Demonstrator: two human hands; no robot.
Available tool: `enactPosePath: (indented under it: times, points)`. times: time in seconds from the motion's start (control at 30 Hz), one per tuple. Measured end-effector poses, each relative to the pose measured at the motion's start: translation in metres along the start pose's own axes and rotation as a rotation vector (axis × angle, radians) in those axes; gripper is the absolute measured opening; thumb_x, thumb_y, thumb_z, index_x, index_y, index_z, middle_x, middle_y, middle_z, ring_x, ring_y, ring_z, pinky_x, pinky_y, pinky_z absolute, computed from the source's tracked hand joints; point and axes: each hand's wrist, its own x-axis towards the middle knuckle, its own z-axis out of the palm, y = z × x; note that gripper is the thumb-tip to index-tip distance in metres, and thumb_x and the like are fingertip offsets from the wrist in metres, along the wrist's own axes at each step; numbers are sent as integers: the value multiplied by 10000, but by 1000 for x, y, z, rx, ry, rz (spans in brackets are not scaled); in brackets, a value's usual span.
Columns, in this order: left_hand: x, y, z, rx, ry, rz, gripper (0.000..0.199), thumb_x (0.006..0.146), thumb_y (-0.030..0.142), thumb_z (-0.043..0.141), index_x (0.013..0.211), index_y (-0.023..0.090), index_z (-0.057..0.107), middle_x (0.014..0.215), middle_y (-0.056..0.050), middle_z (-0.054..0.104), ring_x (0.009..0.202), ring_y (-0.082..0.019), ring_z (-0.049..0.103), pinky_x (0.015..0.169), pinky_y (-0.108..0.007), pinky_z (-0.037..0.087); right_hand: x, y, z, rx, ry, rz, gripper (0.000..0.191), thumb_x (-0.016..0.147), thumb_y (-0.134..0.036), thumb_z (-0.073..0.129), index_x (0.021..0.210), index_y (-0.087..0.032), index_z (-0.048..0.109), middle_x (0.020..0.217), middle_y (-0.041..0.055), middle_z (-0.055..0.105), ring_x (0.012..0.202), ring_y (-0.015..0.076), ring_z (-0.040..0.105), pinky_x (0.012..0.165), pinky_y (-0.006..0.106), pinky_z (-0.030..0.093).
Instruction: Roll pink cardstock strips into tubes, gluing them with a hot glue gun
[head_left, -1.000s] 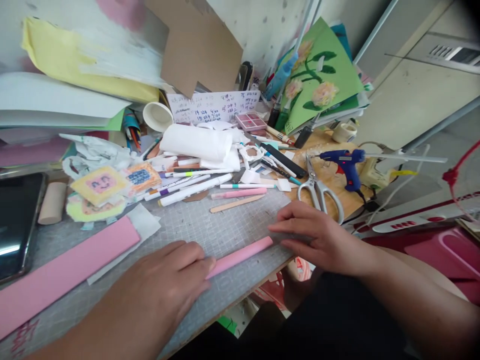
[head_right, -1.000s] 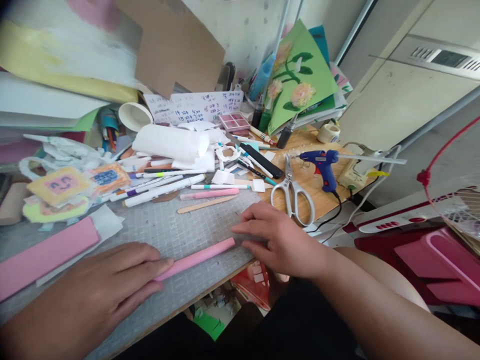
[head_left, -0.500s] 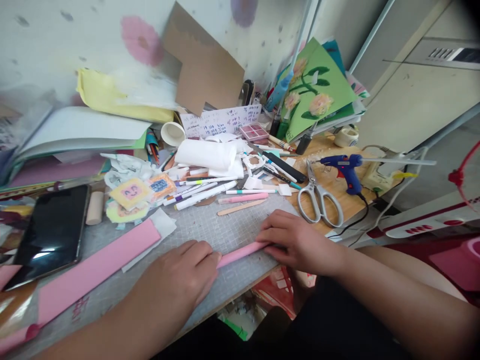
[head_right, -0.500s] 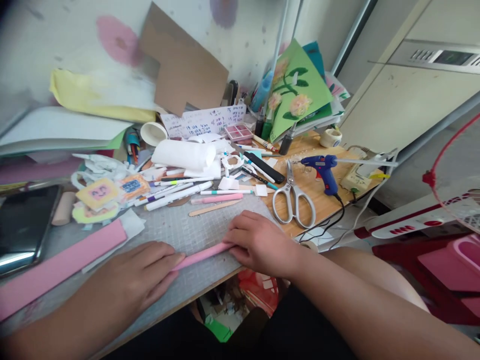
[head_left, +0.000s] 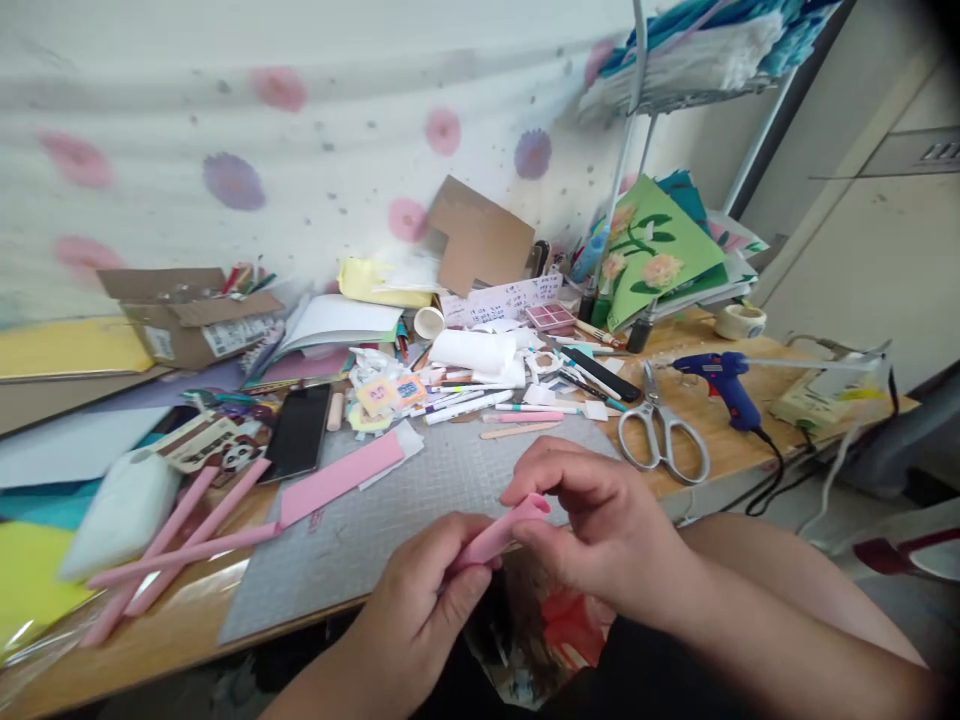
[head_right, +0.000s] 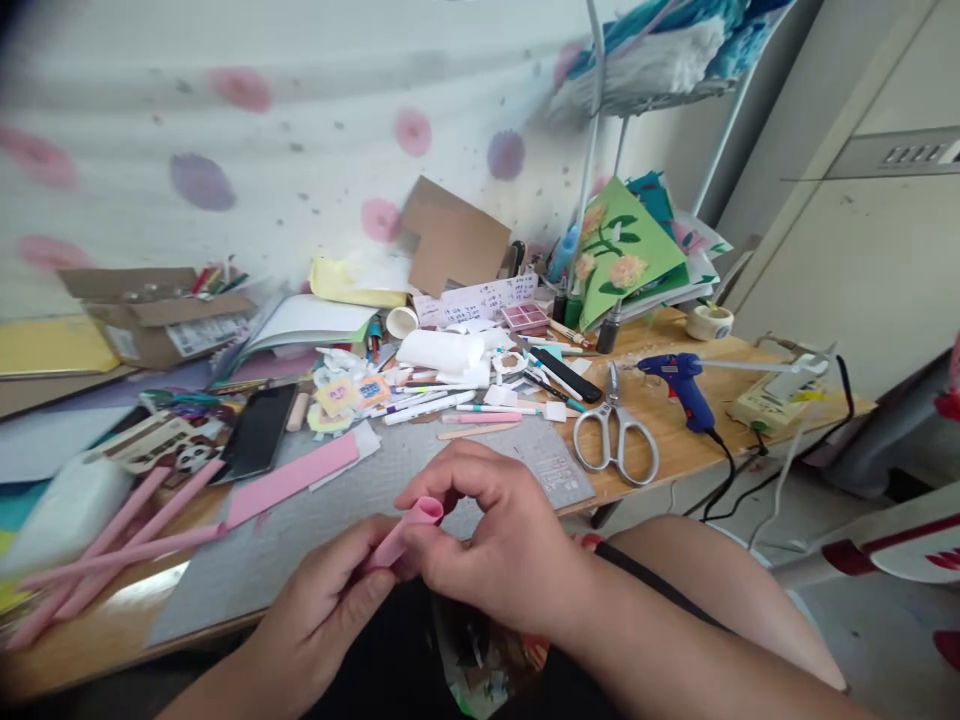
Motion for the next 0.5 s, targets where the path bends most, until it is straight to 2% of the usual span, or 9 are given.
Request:
enactPosePath:
  times: [0.13, 0.27, 0.37, 0.5]
  points:
    - [-8, 6, 17, -168, 34, 3, 380, 986, 479, 327, 789, 190, 476, 645, 26, 471, 587, -106, 437, 562, -225, 345, -5, -8, 12, -9, -16, -10, 129, 731, -124, 608, 835, -170, 671, 736, 7, 595, 682, 120, 563, 634, 250, 464]
    - [-13, 12, 30, -407, 87, -115, 400, 959, 552, 363, 818, 187, 448, 570, 67, 350, 502, -85, 316, 487, -219, 274, -12, -5, 24, -15, -102, 200, 247, 690, -152, 595, 923, -165, 678, 764, 10, 623, 645, 120, 584, 598, 247, 494]
    - [-15, 14, 40, -573, 84, -159, 424, 940, 598, 363, 852, 191, 442, 571, 83, 290, 466, -74, 253, 435, -208, 221, -18, -1, 28, 44, -90, 318, 298, 681, -205, 624, 973, -172, 675, 731, 2, 648, 643, 132, 596, 596, 258, 506]
    - [-19, 9, 47, -555, 68, -155, 432, 946, 590, 348, 804, 192, 434, 588, 75, 289, 463, -68, 249, 438, -204, 237, -21, -1, 22, 92, -80, 321, 265, 699, -218, 658, 961, -180, 668, 700, -10, 652, 618, 123, 600, 574, 246, 512]
